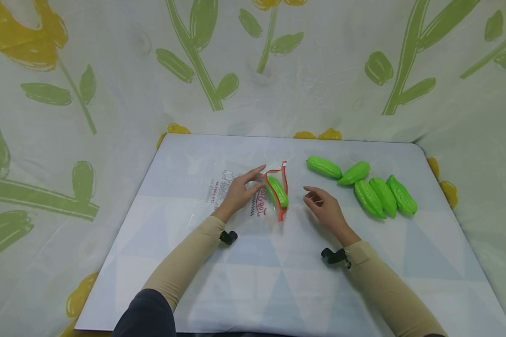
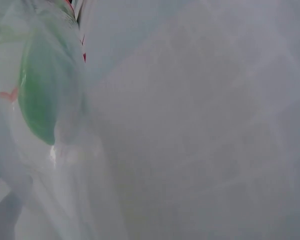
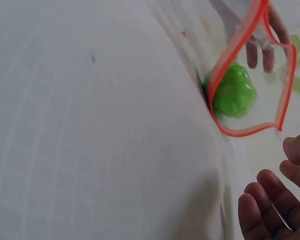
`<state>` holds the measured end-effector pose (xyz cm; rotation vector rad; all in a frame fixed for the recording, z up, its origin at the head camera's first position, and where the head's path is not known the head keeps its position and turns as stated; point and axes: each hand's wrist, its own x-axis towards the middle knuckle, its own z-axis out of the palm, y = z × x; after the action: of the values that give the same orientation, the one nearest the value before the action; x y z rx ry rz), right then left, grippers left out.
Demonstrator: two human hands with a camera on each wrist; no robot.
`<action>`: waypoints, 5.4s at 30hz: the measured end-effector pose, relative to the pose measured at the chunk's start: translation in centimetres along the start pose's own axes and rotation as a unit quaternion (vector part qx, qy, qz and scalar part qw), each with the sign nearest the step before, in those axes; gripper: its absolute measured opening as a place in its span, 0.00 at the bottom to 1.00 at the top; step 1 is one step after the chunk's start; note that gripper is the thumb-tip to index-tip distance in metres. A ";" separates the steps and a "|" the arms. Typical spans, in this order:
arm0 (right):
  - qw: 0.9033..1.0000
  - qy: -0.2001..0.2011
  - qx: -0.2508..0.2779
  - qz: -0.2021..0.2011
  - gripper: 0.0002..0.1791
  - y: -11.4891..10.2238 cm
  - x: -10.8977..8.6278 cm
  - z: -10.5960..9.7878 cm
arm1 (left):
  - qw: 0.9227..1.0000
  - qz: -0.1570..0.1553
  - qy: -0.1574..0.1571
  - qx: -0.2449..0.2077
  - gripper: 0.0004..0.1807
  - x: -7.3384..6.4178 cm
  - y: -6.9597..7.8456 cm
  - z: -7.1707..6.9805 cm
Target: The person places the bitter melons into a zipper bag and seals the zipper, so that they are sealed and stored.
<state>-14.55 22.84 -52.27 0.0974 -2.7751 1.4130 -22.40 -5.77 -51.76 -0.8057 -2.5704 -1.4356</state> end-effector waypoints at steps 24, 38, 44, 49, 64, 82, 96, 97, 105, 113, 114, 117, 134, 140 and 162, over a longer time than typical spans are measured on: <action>0.995 0.088 -0.024 0.035 0.24 3.0 -1.9 -5.8 | 1.000 0.001 0.001 -0.005 0.33 0.0 -0.3 0.1; 0.980 0.169 -0.090 0.054 0.25 3.8 -2.7 -8.3 | 1.000 0.008 0.005 -0.006 0.33 0.2 -0.4 0.3; 0.973 0.195 -0.115 0.051 0.24 4.0 -3.0 -9.3 | 1.000 0.005 0.004 -0.010 0.33 0.1 -0.3 0.3; 0.970 0.210 -0.112 0.049 0.25 4.4 -3.3 -9.9 | 1.000 -0.002 0.002 -0.009 0.33 0.1 -0.3 0.2; 0.971 0.174 -0.145 0.079 0.26 5.4 -4.0 -10.6 | 1.000 0.008 -0.002 -0.023 0.25 0.1 -0.4 0.1; 0.978 0.140 -0.123 0.098 0.33 5.5 -4.8 -9.9 | 1.000 0.013 -0.001 -0.021 0.25 0.2 -0.4 0.0; 0.990 0.110 -0.050 0.067 0.32 5.7 -4.8 -8.4 | 1.000 0.013 -0.002 -0.022 0.26 0.2 -0.6 0.0; 0.991 0.106 -0.046 0.063 0.32 5.6 -4.8 -8.3 | 1.000 0.013 -0.002 -0.022 0.26 0.2 -0.5 0.0; 0.995 0.074 -0.018 0.067 0.33 5.4 -4.2 -7.1 | 1.000 0.010 -0.002 -0.025 0.26 0.2 -0.5 0.0; 0.997 0.047 -0.008 0.053 0.34 4.8 -3.4 -5.8 | 0.999 0.018 0.000 -0.035 0.26 0.2 -0.7 0.1; 0.998 0.045 -0.004 0.051 0.34 4.7 -3.4 -5.7 | 0.999 0.018 0.000 -0.037 0.26 0.2 -0.7 0.1; 0.998 0.039 0.007 0.049 0.34 4.3 -3.1 -5.2 | 0.999 0.019 0.001 -0.038 0.25 0.2 -0.7 0.1; 0.999 0.033 -0.003 0.039 0.33 3.8 -2.5 -4.4 | 0.999 0.010 -0.005 -0.044 0.28 0.2 -0.9 0.2; 0.999 0.031 0.000 0.043 0.34 3.9 -2.4 -4.3 | 0.999 0.018 -0.004 -0.044 0.28 0.2 -0.9 0.3; 0.999 0.031 -0.006 0.042 0.33 3.6 -2.5 -4.3 | 0.998 0.031 -0.009 -0.048 0.20 0.2 -0.6 -0.1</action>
<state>-12.35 28.57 -52.80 -0.0621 -2.7668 1.3913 -22.88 -5.98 -52.10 -0.9074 -2.4815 -1.5514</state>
